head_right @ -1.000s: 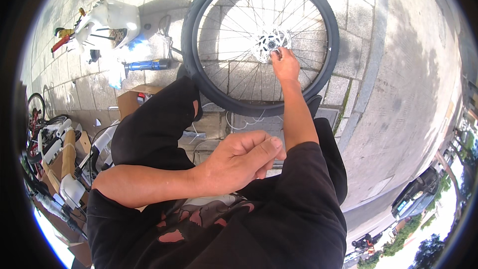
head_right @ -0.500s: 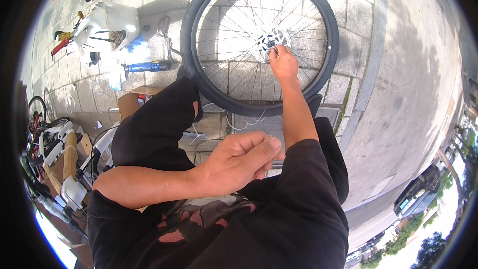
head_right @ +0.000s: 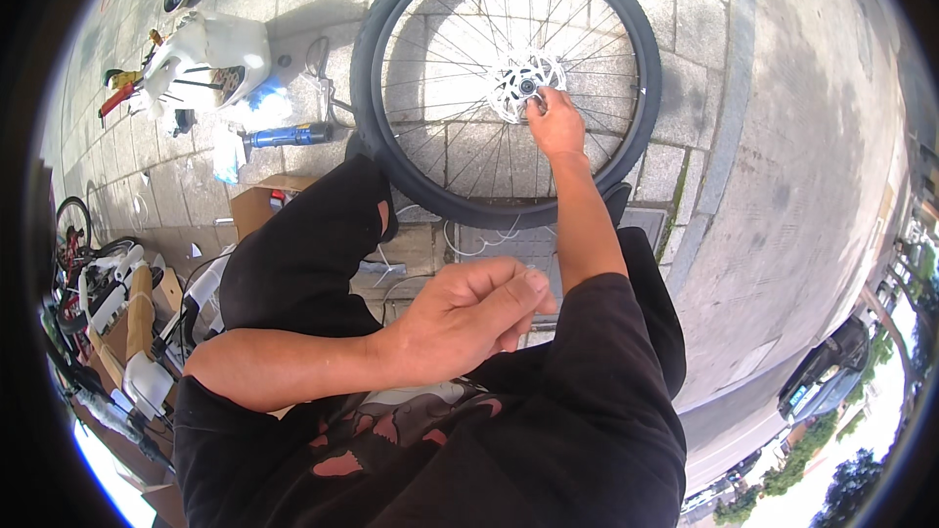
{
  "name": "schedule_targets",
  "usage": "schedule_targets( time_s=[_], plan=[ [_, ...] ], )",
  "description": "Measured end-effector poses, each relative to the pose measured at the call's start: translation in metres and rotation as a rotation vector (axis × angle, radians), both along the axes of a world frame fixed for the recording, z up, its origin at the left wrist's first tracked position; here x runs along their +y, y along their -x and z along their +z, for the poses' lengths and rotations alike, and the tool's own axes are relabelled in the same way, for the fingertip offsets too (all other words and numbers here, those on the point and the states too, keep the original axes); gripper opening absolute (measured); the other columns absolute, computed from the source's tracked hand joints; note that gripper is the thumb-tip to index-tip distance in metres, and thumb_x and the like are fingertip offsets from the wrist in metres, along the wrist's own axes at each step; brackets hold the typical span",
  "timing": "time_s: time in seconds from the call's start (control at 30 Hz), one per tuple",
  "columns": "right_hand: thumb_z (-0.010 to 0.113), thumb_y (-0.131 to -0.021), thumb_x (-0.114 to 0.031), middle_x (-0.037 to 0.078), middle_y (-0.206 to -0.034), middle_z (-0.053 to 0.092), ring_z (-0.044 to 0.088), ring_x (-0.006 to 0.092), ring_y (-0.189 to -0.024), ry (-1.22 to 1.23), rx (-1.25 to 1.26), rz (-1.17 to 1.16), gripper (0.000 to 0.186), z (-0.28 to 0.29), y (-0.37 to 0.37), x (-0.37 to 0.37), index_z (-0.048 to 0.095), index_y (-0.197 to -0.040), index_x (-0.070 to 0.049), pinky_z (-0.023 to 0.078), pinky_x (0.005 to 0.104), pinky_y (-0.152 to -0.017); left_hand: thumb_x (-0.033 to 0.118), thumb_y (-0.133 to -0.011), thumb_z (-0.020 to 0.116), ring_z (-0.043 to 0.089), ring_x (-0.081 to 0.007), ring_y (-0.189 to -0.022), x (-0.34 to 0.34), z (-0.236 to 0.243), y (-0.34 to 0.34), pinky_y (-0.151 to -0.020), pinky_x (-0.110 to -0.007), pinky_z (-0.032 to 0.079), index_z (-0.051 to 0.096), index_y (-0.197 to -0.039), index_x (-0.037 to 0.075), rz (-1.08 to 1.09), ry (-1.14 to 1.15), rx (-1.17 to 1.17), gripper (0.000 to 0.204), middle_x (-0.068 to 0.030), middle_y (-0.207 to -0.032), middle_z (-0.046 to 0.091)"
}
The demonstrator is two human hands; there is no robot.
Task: The person sits on the ground and works on a bicycle wheel, repeatedly threading and adjusting a white cable or wire through the hub area. They handle the wheel and cable by hand, occasionally reaching into a nearby box for small parts.
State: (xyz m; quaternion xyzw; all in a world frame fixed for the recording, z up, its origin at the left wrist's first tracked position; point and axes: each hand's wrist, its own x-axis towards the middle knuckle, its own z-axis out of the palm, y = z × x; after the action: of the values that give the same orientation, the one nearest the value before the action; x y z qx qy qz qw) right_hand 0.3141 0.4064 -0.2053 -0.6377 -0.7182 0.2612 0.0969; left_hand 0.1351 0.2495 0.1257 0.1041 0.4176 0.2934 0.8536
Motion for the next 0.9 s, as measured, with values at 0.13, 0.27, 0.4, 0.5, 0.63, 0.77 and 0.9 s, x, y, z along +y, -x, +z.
schedule_targets(
  time_s=[0.13,0.27,0.4,0.5,0.63,0.77,0.9],
  plan=[
    [0.070,-0.094,-0.032,0.013,-0.111,0.073,0.071,0.0370,-0.099,-0.034,0.006,0.041,0.027,-0.001,-0.001,0.000,0.075,-0.113,-0.013,0.056,0.0471,-0.089,0.041,-0.112,0.053,0.056,-0.0066,-0.074,0.000,-0.001,0.001,-0.067,-0.026,0.051,0.068,-0.103,0.000,-0.021,-0.004,0.004,0.045,0.0016,-0.080,0.057],
    [0.067,-0.096,-0.037,0.014,-0.112,0.073,0.071,0.0382,-0.101,0.016,-0.134,0.080,0.031,0.006,0.006,0.004,0.074,-0.113,-0.011,0.055,0.0487,-0.090,0.041,-0.112,0.052,0.056,-0.0066,-0.074,0.001,0.000,0.001,-0.067,-0.026,0.051,0.068,-0.103,0.000,-0.009,0.004,-0.005,0.045,0.0017,-0.081,0.057],
    [0.065,-0.096,-0.039,0.016,-0.112,0.073,0.070,0.0399,-0.100,0.008,-0.092,0.024,0.033,0.006,0.009,0.004,0.074,-0.107,-0.009,0.055,0.0502,-0.090,0.037,-0.114,0.048,0.057,-0.0076,-0.074,0.005,0.001,0.003,-0.064,-0.025,0.050,0.068,-0.107,0.001,-0.002,0.010,-0.022,0.042,-0.0004,-0.081,0.059],
    [0.065,-0.096,-0.039,0.018,-0.112,0.073,0.070,0.0399,-0.101,-0.014,-0.041,0.024,0.034,0.001,0.011,0.004,0.074,-0.102,-0.007,0.054,0.0507,-0.092,0.036,-0.115,0.046,0.065,-0.0131,-0.085,0.005,-0.005,0.001,-0.071,-0.028,0.055,0.067,-0.113,0.000,0.123,0.016,-0.087,0.042,-0.0062,-0.093,0.065],
    [0.060,-0.101,-0.039,0.020,-0.101,0.074,0.069,0.0435,-0.100,0.019,-0.176,0.111,0.037,-0.004,0.004,0.008,0.075,-0.103,-0.005,0.055,0.0503,-0.088,0.040,-0.114,0.045,0.069,-0.0264,-0.113,0.013,-0.007,0.004,-0.096,-0.041,0.057,0.065,-0.124,-0.003,0.279,0.070,-0.214,0.048,-0.0181,-0.120,0.070],
    [0.064,-0.104,-0.039,0.009,-0.069,0.064,0.061,0.0260,-0.064,0.214,0.274,-0.410,0.038,0.029,0.005,0.012,0.074,-0.101,-0.002,0.050,0.0393,-0.065,0.051,-0.111,0.041,0.058,-0.0339,-0.135,0.035,-0.003,0.014,-0.116,-0.047,0.043,0.058,-0.138,-0.006,0.454,0.009,-0.315,0.065,-0.0250,-0.142,0.062],
    [0.065,-0.107,-0.034,-0.005,-0.065,0.051,0.042,0.0043,-0.058,0.206,1.248,-0.486,0.038,0.178,0.033,0.006,0.072,-0.103,0.003,0.033,0.0237,-0.053,0.055,-0.108,0.042,0.055,-0.0337,-0.138,0.053,0.013,0.036,-0.119,-0.044,0.041,0.051,-0.145,-0.009,0.598,-0.066,-0.299,0.075,-0.0269,-0.147,0.057]
  ],
)
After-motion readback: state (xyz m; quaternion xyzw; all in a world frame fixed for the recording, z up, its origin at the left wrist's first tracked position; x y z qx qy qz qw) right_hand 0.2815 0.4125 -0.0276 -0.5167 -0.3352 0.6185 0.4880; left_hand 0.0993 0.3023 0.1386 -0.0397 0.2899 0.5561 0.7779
